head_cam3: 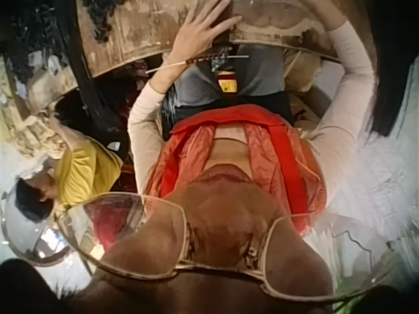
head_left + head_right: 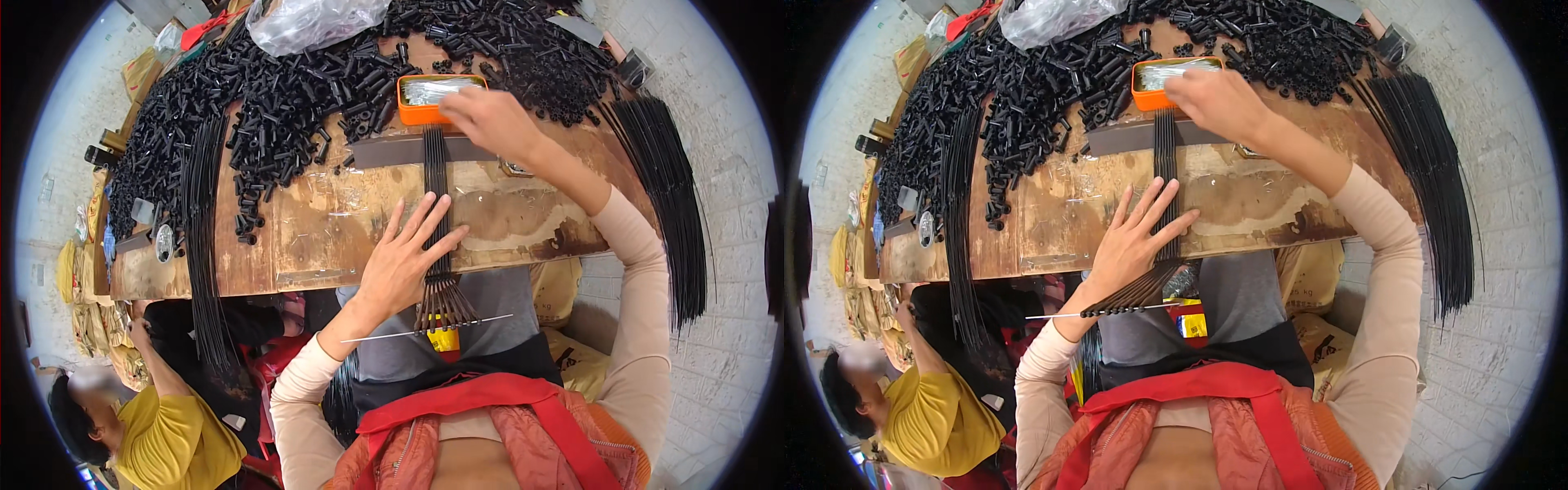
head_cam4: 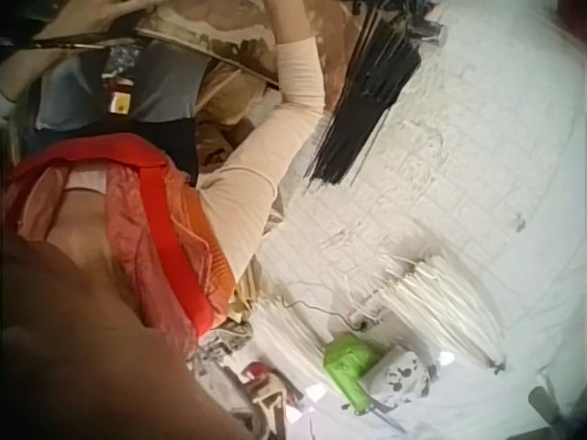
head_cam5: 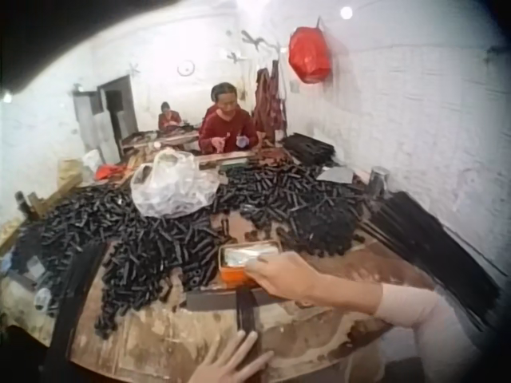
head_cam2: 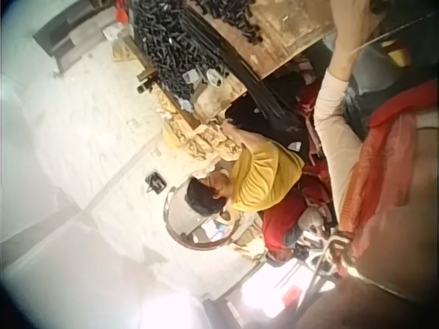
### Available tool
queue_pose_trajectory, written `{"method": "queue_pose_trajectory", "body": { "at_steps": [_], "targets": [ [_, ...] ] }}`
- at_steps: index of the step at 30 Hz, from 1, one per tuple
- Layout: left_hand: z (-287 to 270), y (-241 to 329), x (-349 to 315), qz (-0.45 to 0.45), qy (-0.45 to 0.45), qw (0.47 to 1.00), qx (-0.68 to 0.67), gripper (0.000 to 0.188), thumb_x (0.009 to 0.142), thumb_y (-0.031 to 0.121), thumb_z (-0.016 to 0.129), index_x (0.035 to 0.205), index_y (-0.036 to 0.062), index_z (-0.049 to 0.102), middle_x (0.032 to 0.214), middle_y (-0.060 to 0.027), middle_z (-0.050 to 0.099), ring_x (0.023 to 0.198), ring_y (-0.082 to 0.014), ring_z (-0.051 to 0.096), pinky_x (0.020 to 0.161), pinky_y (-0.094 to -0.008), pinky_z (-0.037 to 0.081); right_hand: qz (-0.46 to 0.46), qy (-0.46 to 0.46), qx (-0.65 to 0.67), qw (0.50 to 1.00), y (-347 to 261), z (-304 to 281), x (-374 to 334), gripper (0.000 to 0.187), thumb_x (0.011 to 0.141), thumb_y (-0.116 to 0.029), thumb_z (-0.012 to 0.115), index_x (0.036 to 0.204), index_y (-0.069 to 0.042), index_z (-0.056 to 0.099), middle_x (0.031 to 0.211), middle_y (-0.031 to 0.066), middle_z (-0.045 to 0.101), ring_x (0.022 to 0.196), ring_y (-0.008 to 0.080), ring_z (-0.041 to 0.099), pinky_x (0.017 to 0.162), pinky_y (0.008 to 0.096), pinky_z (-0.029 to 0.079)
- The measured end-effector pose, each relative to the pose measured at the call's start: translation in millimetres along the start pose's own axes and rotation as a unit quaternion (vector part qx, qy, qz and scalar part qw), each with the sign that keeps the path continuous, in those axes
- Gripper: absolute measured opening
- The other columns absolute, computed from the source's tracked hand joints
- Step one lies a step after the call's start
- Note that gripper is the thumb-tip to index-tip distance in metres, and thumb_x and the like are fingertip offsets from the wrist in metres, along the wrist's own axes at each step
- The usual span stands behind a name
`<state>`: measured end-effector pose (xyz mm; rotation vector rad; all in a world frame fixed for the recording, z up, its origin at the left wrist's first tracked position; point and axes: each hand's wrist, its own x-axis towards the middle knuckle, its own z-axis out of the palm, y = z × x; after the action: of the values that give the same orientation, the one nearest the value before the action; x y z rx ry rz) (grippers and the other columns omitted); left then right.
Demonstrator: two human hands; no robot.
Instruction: Assembling black rods into central hubs to create umbrella frames using pliers.
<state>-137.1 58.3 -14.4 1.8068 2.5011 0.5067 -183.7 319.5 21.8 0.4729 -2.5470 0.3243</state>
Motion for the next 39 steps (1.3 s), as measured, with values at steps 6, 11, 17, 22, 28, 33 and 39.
{"method": "queue_pose_trajectory", "body": {
  "at_steps": [6,11,17,22,28,33,39],
  "targets": [
    [0.8,0.1,1.7,0.002,-0.005,1.0,0.018,0.078,0.065,0.003,0.063,0.139,0.0228,0.044,0.153,-0.0122,0.024,0.142,-0.0305,0.022,0.115,-0.0498,0.018,0.033,-0.048,-0.051,0.997,-3.9,11.1,-37.7,0.027,0.08,-0.004,0.058,0.106,-0.006,0.062,0.09,0.0135,0.061,0.076,0.0336,0.064,0.062,0.0417,0.054],
    [2.1,0.8,0.7,0.001,0.008,1.0,-0.005,0.075,0.068,0.001,0.059,0.138,0.022,0.045,0.153,-0.0119,0.025,0.142,-0.0309,0.022,0.115,-0.05,0.018,0.024,-0.056,-0.054,0.997,-3.2,12.0,-38.8,0.028,0.078,-0.003,0.059,0.106,-0.005,0.062,0.089,0.0123,0.06,0.077,0.0324,0.064,0.063,0.0409,0.054],
    [1.7,0.9,0.4,0.001,0.005,1.0,0.002,0.073,0.068,0.001,0.059,0.138,0.0217,0.046,0.153,-0.0118,0.025,0.142,-0.0312,0.022,0.115,-0.0501,0.019,0.023,-0.066,-0.053,0.996,-5.2,11.5,-35.7,0.026,0.079,-0.003,0.059,0.104,-0.004,0.063,0.088,0.0119,0.06,0.077,0.0312,0.064,0.063,0.0408,0.054],
    [1.9,0.6,0.5,0.002,0.008,1.0,0.0,0.073,0.068,0.002,0.059,0.137,0.0214,0.046,0.153,-0.0119,0.025,0.142,-0.0316,0.022,0.114,-0.0502,0.02,0.016,-0.083,-0.04,0.996,-3.8,9.0,-32.3,0.027,0.079,-0.003,0.058,0.105,-0.003,0.064,0.089,0.0116,0.06,0.08,0.0301,0.064,0.067,0.0407,0.054],
    [2.7,-0.8,0.2,0.003,0.004,1.0,0.008,0.071,0.069,0.004,0.059,0.137,0.0212,0.047,0.153,-0.0127,0.025,0.142,-0.032,0.022,0.114,-0.0501,0.02,-0.016,-0.063,-0.021,0.998,2.6,15.0,-30.2,0.022,0.082,-0.005,0.057,0.103,-0.003,0.064,0.088,0.0123,0.061,0.081,0.0315,0.063,0.07,0.0403,0.052],
    [10.3,-5.1,2.1,0.028,0.019,0.998,0.051,0.071,0.075,0.048,0.068,0.138,0.022,0.046,0.151,-0.0152,0.027,0.14,-0.0341,0.024,0.113,-0.0506,0.021,-0.027,-0.043,0.045,0.998,13.6,26.3,-15.9,0.018,0.081,-0.005,0.061,0.098,-0.002,0.06,0.089,0.0119,0.061,0.084,0.0313,0.062,0.072,0.0403,0.051],
    [9.0,-4.9,-1.1,0.021,0.02,0.998,0.051,0.072,0.075,0.048,0.069,0.138,0.022,0.046,0.151,-0.015,0.027,0.14,-0.034,0.024,0.113,-0.05,0.022,-0.011,-0.047,0.005,0.999,13.8,15.8,-25.3,0.012,0.081,-0.007,0.062,0.092,-0.002,0.058,0.089,0.0121,0.061,0.084,0.0317,0.062,0.072,0.0411,0.05]
  ]
}}
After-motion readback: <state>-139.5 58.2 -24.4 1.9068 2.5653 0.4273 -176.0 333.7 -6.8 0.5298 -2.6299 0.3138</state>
